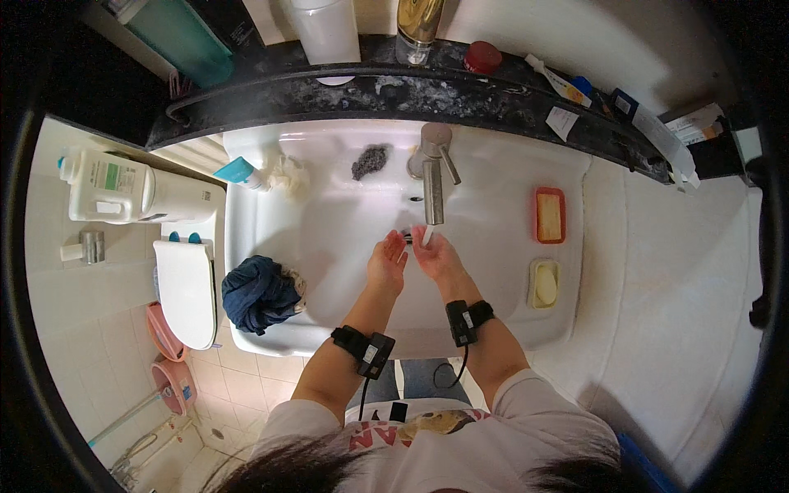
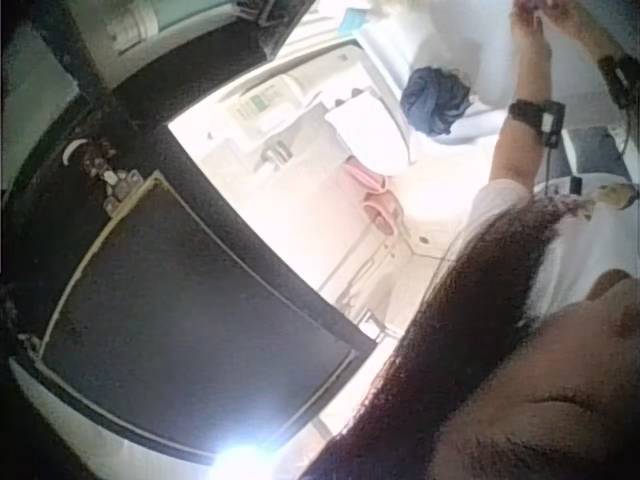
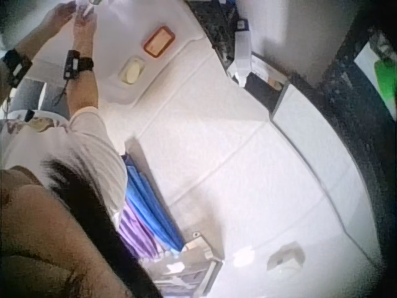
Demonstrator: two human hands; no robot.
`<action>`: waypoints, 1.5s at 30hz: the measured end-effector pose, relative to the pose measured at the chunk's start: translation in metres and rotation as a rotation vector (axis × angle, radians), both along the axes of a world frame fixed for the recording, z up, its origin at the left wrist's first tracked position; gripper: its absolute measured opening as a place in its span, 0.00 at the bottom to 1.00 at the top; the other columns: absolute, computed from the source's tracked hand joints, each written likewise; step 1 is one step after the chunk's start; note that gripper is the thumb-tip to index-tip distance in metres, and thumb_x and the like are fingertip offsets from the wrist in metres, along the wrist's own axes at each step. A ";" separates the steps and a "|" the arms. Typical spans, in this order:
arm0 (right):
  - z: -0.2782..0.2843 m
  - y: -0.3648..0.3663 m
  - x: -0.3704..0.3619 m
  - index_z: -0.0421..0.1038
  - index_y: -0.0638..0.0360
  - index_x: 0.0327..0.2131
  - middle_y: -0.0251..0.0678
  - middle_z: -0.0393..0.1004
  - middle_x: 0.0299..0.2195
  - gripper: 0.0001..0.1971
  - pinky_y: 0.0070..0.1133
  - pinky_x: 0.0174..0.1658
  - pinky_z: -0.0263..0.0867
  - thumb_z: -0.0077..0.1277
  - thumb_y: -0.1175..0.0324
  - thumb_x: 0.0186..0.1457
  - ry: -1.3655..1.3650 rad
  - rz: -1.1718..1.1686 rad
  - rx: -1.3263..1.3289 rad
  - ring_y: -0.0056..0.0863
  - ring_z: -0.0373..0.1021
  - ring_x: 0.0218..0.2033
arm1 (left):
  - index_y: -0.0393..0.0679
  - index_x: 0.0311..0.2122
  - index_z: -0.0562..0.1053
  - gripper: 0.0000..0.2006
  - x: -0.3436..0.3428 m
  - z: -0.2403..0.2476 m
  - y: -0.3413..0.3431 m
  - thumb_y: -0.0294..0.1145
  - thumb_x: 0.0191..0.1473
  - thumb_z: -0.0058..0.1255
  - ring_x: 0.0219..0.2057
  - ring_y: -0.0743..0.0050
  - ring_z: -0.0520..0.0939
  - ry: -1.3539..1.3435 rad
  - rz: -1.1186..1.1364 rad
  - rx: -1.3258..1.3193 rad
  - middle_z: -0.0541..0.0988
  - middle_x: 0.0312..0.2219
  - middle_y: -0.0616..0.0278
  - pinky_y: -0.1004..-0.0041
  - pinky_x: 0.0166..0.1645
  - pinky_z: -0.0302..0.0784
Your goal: The person hand-washes a dark blue garment in a bathroom sink. They scrub the fabric with both hands, rinse it under running water, wring it out, and place it on the sink edge. The person then washes their hands and picks up a small grey cloth from the sink.
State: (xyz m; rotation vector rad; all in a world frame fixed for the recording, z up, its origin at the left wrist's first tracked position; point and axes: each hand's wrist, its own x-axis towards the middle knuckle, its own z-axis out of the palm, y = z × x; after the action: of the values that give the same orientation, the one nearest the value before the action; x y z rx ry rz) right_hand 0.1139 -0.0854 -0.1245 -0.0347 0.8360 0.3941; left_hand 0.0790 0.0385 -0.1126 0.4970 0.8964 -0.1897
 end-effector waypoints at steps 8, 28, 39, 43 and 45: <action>0.088 -0.033 0.001 0.63 0.65 0.45 0.43 0.70 0.42 0.13 0.28 0.47 0.68 0.40 0.69 0.59 -0.367 0.177 -0.431 0.38 0.68 0.45 | 0.42 0.46 0.68 0.16 0.014 0.016 -0.031 0.41 0.60 0.37 0.44 0.70 0.74 -0.368 -0.097 -0.378 0.74 0.43 0.62 0.71 0.51 0.68; 0.065 -0.009 -0.015 0.61 0.62 0.51 0.35 0.70 0.43 0.20 0.24 0.49 0.65 0.33 0.58 0.63 -0.198 0.260 -0.347 0.29 0.66 0.48 | 0.42 0.49 0.66 0.18 0.049 0.136 -0.037 0.38 0.56 0.44 0.47 0.69 0.71 -0.351 -0.064 0.124 0.70 0.46 0.64 0.72 0.50 0.63; 0.047 0.018 -0.026 0.59 0.58 0.50 0.39 0.66 0.45 0.25 0.30 0.51 0.63 0.33 0.48 0.59 -0.385 0.006 -0.322 0.33 0.64 0.48 | 0.35 0.51 0.62 0.23 0.001 0.031 -0.038 0.44 0.62 0.30 0.52 0.61 0.68 -0.361 0.104 -0.117 0.69 0.49 0.56 0.64 0.57 0.61; 0.048 0.012 -0.022 0.61 0.57 0.47 0.38 0.67 0.43 0.20 0.30 0.49 0.63 0.33 0.54 0.59 -0.386 0.008 -0.393 0.32 0.65 0.45 | 0.35 0.52 0.62 0.24 0.003 0.023 -0.043 0.45 0.62 0.29 0.52 0.60 0.68 -0.341 0.073 -0.113 0.68 0.49 0.55 0.63 0.57 0.61; 0.049 0.016 -0.019 0.61 0.57 0.47 0.38 0.67 0.42 0.18 0.30 0.49 0.64 0.33 0.56 0.60 -0.360 0.008 -0.376 0.32 0.65 0.44 | 0.35 0.52 0.63 0.24 0.003 0.020 -0.039 0.45 0.62 0.29 0.51 0.60 0.68 -0.394 0.045 -0.150 0.69 0.49 0.56 0.63 0.57 0.61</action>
State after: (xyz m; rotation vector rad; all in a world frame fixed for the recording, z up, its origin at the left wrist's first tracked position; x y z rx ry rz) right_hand 0.0952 -0.0693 -0.0758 -0.4453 0.5438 0.2234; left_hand 0.0823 -0.0009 -0.0922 0.3578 0.5031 -0.1113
